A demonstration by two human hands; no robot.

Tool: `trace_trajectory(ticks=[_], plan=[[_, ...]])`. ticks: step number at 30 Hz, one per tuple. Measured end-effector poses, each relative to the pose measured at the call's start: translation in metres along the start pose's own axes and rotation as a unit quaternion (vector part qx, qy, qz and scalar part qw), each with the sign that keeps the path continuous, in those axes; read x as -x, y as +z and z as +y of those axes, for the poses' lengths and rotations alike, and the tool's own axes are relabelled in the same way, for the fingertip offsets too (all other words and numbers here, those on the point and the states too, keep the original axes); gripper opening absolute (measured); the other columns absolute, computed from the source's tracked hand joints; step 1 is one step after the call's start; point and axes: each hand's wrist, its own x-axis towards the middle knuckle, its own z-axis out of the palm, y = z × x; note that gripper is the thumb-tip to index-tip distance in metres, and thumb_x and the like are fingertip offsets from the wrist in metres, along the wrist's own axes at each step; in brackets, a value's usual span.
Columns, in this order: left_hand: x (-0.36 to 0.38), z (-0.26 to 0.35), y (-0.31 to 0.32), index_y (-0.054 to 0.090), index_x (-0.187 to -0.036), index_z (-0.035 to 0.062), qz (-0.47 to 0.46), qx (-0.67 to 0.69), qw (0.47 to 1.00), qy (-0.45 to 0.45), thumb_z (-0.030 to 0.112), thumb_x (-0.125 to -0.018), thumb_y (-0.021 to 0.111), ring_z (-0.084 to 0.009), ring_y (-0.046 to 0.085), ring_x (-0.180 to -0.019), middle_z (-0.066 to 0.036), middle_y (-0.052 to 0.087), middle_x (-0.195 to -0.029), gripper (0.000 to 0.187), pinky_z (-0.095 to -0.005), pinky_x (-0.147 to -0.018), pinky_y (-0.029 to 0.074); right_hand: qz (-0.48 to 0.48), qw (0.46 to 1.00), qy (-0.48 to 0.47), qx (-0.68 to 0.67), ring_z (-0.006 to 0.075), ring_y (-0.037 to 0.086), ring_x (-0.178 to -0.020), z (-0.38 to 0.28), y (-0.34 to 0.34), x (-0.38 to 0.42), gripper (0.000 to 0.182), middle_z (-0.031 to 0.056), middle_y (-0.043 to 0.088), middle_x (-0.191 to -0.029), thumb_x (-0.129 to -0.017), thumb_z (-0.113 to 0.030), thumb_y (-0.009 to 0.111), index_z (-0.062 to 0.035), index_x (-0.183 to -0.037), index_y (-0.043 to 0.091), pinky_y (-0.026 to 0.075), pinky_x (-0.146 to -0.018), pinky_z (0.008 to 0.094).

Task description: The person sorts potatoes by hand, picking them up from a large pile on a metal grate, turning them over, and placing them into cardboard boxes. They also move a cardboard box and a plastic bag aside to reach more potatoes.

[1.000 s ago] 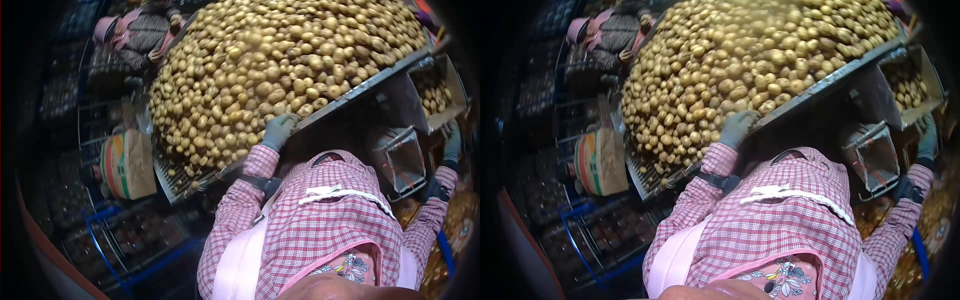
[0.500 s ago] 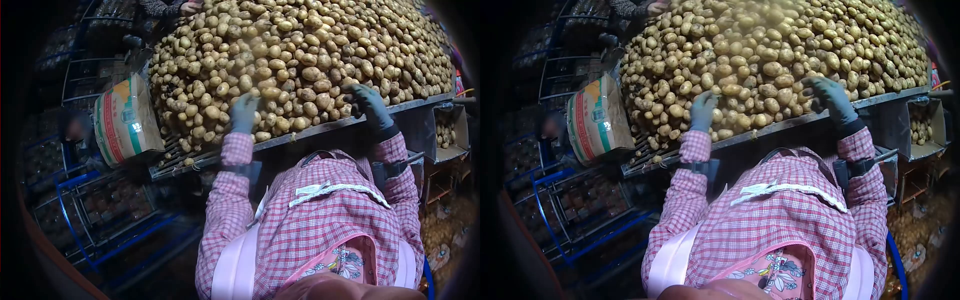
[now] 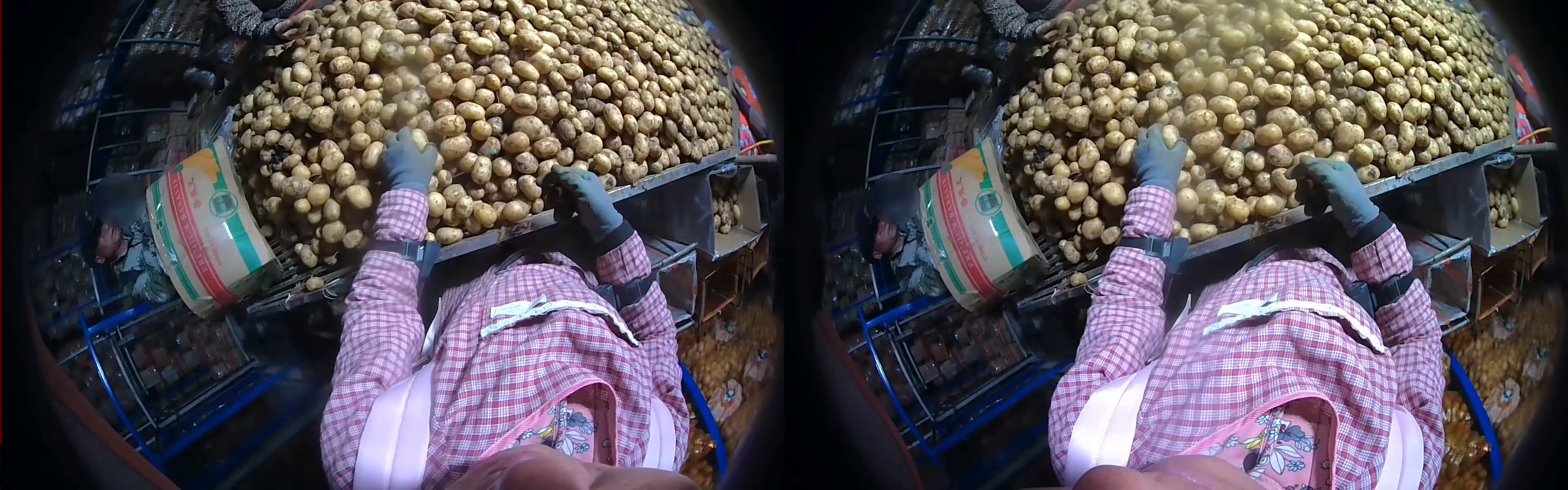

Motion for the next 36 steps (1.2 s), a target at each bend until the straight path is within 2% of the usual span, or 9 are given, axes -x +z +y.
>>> trace_trajectory(ticks=[4, 6, 11, 19, 25, 26, 27, 31, 36], plan=[[0.001, -0.013, 0.019, 0.061, -0.123, 0.0047, -0.020, 0.325, 0.945, -0.037, 0.019, -0.080, 0.079, -0.0304, 0.065, -0.105, -0.018, 0.066, -0.115, 0.049, -0.0406, -0.095, 0.052, -0.009, 0.998, 0.035, -0.042, 0.0098, 0.062, -0.058, -0.008, 0.042, -0.012, 0.039, 0.0005, 0.067, -0.076, -0.101, -0.038, 0.054, -0.0037, -0.112, 0.068, 0.048, -0.044, 0.0237], [0.034, 0.022, 0.018, 0.064, -0.120, 0.0050, -0.129, 0.555, 0.820, -0.047, 0.016, -0.082, 0.079, -0.0253, 0.064, -0.105, -0.014, 0.067, -0.115, 0.042, -0.0383, -0.097, 0.051, -0.077, 0.992, 0.042, -0.093, 0.0132, 0.066, -0.072, -0.007, 0.055, -0.024, 0.049, 0.0058, 0.070, -0.105, -0.100, -0.047, 0.056, -0.0105, -0.134, 0.057, 0.056, -0.057, 0.0287], [0.080, 0.022, -0.029, 0.069, -0.107, 0.0071, 0.009, 0.314, 0.939, 0.141, 0.011, -0.080, 0.078, -0.0264, 0.063, -0.103, -0.011, 0.068, -0.109, 0.029, -0.0371, -0.093, 0.051, 0.009, 0.962, 0.088, -0.257, 0.0173, 0.067, -0.091, 0.022, 0.070, -0.056, 0.043, 0.0047, 0.067, -0.108, -0.098, -0.040, 0.060, -0.0121, -0.130, 0.057, 0.058, -0.069, 0.0337], [0.072, -0.107, -0.046, 0.049, -0.142, 0.0054, 0.114, -0.027, 0.985, -0.126, 0.019, -0.084, 0.074, -0.0351, 0.054, -0.123, -0.022, 0.050, -0.139, 0.065, -0.0447, -0.102, 0.048, -0.139, 0.974, 0.037, -0.176, 0.0161, 0.065, -0.084, 0.046, 0.059, -0.067, 0.021, 0.0052, 0.067, -0.095, -0.094, -0.021, 0.063, -0.0043, -0.107, 0.065, 0.054, -0.075, 0.0279], [0.058, -0.079, -0.046, 0.057, -0.134, -0.0045, -0.004, 0.624, 0.771, -0.125, 0.011, -0.082, 0.065, -0.0223, 0.060, -0.112, -0.014, 0.061, -0.127, 0.055, -0.0322, -0.095, 0.053, -0.083, 0.950, 0.164, -0.252, 0.0186, 0.068, -0.098, 0.016, 0.099, -0.063, 0.030, 0.0101, 0.071, -0.103, -0.096, -0.018, 0.063, 0.0001, -0.121, 0.063, 0.056, -0.079, 0.0300], [0.059, -0.062, -0.045, 0.059, -0.133, -0.0045, -0.045, 0.679, 0.726, -0.105, 0.011, -0.082, 0.063, -0.0220, 0.061, -0.111, -0.014, 0.062, -0.126, 0.053, -0.0314, -0.095, 0.052, -0.170, 0.978, 0.034, -0.120, 0.0172, 0.068, -0.097, 0.017, 0.096, -0.062, 0.033, 0.0100, 0.070, -0.107, -0.098, -0.020, 0.060, 0.0000, -0.125, 0.061, 0.057, -0.077, 0.0288], [0.062, -0.044, -0.043, 0.053, -0.139, -0.0048, -0.093, 0.656, 0.746, -0.063, 0.005, -0.081, 0.055, -0.0231, 0.061, -0.117, -0.016, 0.060, -0.133, 0.059, -0.0319, -0.097, 0.053, -0.214, 0.970, -0.114, -0.002, 0.0158, 0.068, -0.097, 0.017, 0.093, -0.061, 0.037, 0.0100, 0.069, -0.110, -0.100, -0.023, 0.057, -0.0001, -0.130, 0.060, 0.057, -0.074, 0.0276], [0.088, 0.038, -0.021, 0.059, -0.135, -0.0023, -0.241, 0.571, 0.783, 0.056, 0.023, -0.106, 0.048, -0.0152, 0.059, -0.119, -0.009, 0.063, -0.132, 0.040, -0.0295, -0.101, 0.048, -0.112, 0.970, 0.144, -0.160, 0.0133, 0.065, -0.064, 0.009, 0.094, -0.039, 0.038, 0.0048, 0.069, -0.091, -0.104, -0.036, 0.051, -0.0049, -0.123, 0.063, 0.051, -0.052, 0.0262], [0.065, 0.079, -0.021, 0.066, -0.126, 0.0014, -0.198, 0.505, 0.837, 0.077, 0.030, -0.108, 0.045, -0.0162, 0.063, -0.113, -0.008, 0.069, -0.121, 0.039, -0.0315, -0.100, 0.049, -0.194, 0.938, 0.041, -0.284, 0.0205, 0.064, -0.059, 0.017, 0.036, -0.011, 0.040, 0.0112, 0.068, -0.086, -0.104, -0.035, 0.054, -0.0021, -0.127, 0.059, 0.049, -0.051, 0.0291]])
